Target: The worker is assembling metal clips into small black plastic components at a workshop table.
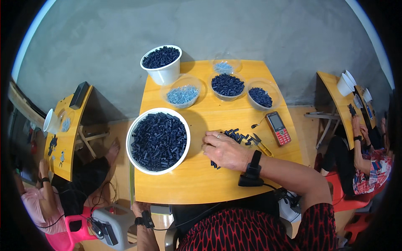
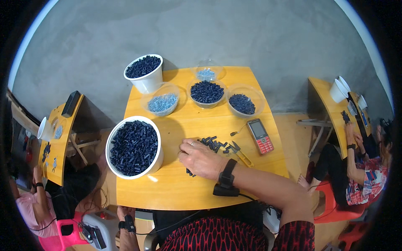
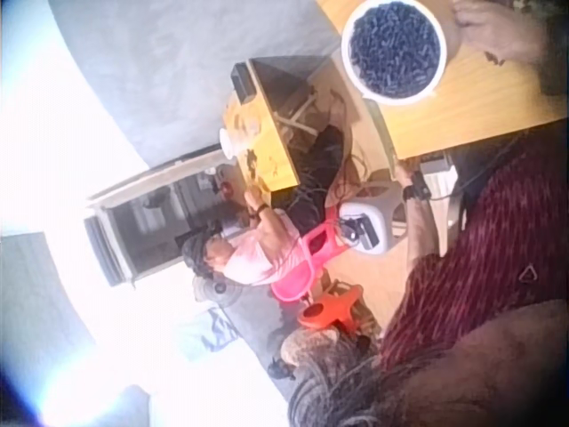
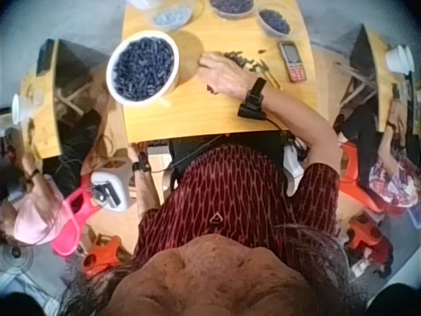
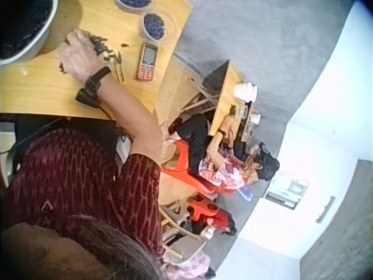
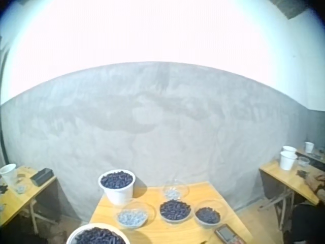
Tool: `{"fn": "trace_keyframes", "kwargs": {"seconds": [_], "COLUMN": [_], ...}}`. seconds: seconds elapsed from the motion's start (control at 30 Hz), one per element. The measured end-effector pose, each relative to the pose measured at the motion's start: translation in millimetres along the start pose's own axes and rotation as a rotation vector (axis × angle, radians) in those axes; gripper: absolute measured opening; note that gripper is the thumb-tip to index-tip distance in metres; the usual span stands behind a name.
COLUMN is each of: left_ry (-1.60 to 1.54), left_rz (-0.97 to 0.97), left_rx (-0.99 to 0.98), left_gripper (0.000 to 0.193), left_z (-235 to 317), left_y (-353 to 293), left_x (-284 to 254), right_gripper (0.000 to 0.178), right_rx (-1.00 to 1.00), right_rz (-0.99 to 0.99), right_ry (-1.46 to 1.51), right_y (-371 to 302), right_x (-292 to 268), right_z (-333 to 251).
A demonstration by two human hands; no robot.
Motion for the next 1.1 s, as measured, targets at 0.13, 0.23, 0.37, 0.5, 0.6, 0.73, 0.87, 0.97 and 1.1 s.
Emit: {"fn": "trace_keyframes", "kwargs": {"seconds": [0.13, 0.23, 0.37, 0.5, 0.6, 0.73, 0.87, 0.97, 1.1], "left_ry": [-0.056, -0.231, -0.242, -0.245, -0.212, -0.212, -0.199, -0.131, 0.014], "left_rz": [0.002, -0.517, 0.069, 0.119, 0.114, 0.023, -0.019, -0.021, -0.175], "left_rx": [0.041, 0.146, 0.314, 0.374, 0.461, 0.483, 0.61, 0.818, 1.018], "left_gripper": [0.031, 0.023, 0.017, 0.02, 0.022, 0.023, 0.023, 0.025, 0.023], "left_z": [15.6, 41.9, 90.5, 112.6, 125.1, 131.6, 149.0, 166.5, 162.2], "left_y": [13.9, 16.5, -43.6, -75.6, -102.6, -127.4, -167.4, -219.5, -273.7], "left_x": [-9.3, -0.2, 2.9, 13.3, 28.9, 48.3, 70.8, 95.0, 127.3], "right_gripper": [0.023, 0.018, 0.025, 0.03, 0.029, 0.028, 0.029, 0.023, 0.012], "right_rx": [0.011, 0.022, -0.036, -0.113, -0.074, -0.098, -0.047, -0.026, 0.09], "right_rz": [0.052, 0.124, 0.055, -0.042, -0.036, -0.071, 0.008, 0.223, 0.398], "right_ry": [0.04, 0.066, 0.036, -0.002, 0.023, 0.022, 0.118, 0.06, -0.08], "right_y": [-7.1, -5.6, -6.7, -14.2, -16.1, -19.4, -21.9, -23.4, -36.8], "right_x": [-12.3, -20.7, -22.7, -5.2, -3.4, -6.5, -21.4, -62.1, -129.3], "right_z": [4.2, -2.3, -23.0, -38.1, -29.8, -26.8, -27.9, -24.9, 14.6]}}
Point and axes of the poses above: each hand's wrist, its own y-axis towards the middle knuckle, its own x-axis out of the palm, z = x × y, the point moved 10 cm from there along y, towards the middle knuckle, and after that the axes turned 12 degrees about z, right-handed, at the moved point
